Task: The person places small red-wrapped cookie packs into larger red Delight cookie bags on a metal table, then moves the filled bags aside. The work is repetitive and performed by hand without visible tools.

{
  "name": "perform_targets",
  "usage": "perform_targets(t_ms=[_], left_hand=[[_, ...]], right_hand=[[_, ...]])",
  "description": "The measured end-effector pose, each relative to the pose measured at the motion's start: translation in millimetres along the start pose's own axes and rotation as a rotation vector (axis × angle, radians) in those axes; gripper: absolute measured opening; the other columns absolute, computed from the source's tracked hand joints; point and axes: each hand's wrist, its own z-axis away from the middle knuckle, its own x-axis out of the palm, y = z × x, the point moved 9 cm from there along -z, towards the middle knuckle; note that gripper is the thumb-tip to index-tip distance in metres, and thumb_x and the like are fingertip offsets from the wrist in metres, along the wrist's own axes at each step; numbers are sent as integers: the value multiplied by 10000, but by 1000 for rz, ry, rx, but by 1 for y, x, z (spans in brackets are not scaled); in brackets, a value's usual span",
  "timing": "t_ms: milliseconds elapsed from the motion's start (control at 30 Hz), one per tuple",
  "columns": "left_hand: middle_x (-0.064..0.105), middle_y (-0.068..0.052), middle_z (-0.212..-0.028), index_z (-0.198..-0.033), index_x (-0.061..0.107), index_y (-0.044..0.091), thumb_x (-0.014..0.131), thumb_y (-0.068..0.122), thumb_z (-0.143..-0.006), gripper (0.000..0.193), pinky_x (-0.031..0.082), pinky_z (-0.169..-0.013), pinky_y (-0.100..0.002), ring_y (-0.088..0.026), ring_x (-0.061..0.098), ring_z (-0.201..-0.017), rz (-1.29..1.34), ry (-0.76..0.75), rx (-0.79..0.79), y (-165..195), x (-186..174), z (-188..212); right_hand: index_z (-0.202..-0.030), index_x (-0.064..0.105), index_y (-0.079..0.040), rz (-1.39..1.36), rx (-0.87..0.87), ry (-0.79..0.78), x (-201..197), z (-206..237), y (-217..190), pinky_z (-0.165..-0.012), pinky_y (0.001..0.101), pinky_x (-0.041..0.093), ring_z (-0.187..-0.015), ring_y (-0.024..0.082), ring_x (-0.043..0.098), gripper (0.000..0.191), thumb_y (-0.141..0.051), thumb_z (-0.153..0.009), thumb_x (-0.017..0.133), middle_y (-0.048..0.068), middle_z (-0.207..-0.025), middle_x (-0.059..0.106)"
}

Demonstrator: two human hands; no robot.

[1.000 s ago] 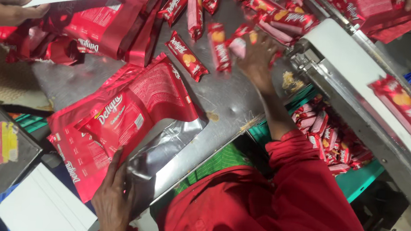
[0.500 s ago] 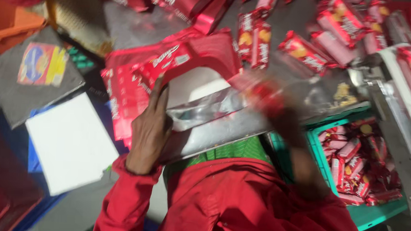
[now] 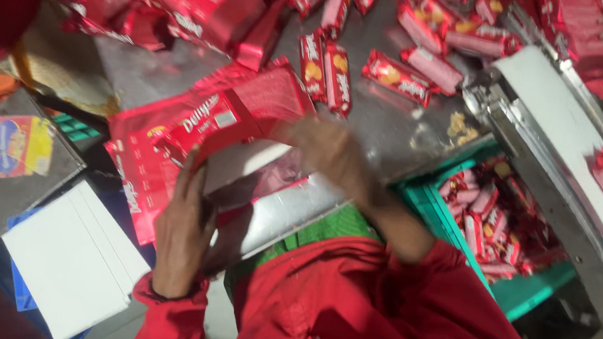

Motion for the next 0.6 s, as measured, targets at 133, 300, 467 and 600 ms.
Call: perform_targets(t_ms=[133, 300, 467, 600], left_hand=[[431, -107, -1610, -1393, 526, -12, 657, -53, -789, 620, 566, -740, -445, -349, 718, -880, 72, -20, -53, -2, -4, 0], [440, -110, -1592, -1430, 500, -5, 661, -44, -791, 661, 567, -764, -452, -364, 712, -920, 122, 9, -13, 4, -7, -5], [434, -137, -1595, -1456, 461, -3, 677, -20, -830, 662, 570, -802, -451, -380, 695, -960, 143, 5, 47, 4, 0, -2], [440, -122, -1587, -1471, 459, 27, 687, -9, -816, 694, 583, -806, -445, -371, 708, -955, 137, 16, 30, 1, 5, 2]], right_hand=[[-1406, 539, -43, 550, 511, 127, -53, 37, 130, -902, 570, 452, -1124, 402, 588, 649, -208, -818, 759, 206, -1227, 619], [-1456, 520, -34, 302, 687, 193, -58, 95, 204, -977, 583, 424, -1223, 406, 546, 654, -191, -870, 764, 225, -1316, 578], [-1429, 560, -61, -74, 577, 289, -44, 105, 154, -1025, 535, 446, -1237, 383, 578, 555, -161, -902, 699, 209, -1307, 615], [-1408, 592, -82, -468, 352, 239, -4, 81, 57, -1064, 497, 463, -1248, 364, 603, 487, -136, -928, 647, 197, -1300, 645]])
